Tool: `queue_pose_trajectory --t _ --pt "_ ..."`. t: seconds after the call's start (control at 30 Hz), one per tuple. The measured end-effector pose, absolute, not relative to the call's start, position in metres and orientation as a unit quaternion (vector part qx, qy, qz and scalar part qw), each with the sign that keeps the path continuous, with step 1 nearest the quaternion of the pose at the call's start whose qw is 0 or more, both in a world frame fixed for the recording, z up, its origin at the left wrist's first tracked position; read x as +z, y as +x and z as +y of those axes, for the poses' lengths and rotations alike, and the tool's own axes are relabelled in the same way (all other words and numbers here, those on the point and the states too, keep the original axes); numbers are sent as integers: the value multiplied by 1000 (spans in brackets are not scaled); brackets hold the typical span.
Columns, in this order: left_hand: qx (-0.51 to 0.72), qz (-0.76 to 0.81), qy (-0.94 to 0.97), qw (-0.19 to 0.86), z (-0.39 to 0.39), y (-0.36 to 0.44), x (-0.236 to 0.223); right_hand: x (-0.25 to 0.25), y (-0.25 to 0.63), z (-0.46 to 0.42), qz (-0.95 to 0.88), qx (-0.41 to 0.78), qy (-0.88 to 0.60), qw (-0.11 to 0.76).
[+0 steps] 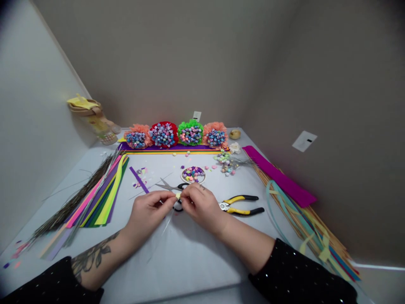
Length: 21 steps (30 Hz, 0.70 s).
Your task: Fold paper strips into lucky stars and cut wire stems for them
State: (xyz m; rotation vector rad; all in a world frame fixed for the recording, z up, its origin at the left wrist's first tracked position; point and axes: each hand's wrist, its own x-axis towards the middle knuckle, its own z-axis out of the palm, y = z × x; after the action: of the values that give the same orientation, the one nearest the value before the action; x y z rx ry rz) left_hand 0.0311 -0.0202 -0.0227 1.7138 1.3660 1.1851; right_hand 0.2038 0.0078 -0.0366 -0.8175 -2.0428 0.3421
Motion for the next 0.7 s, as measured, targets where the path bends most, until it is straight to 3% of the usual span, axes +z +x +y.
queue_pose_trajectory --t 0.43,0.7 --pt "444 462 741 202 -18 28 -28 -36 199 4 -827 135 -307 451" --pt "449 417 770 177 -19 25 -26 -24 205 4 -780 238 -346 464"
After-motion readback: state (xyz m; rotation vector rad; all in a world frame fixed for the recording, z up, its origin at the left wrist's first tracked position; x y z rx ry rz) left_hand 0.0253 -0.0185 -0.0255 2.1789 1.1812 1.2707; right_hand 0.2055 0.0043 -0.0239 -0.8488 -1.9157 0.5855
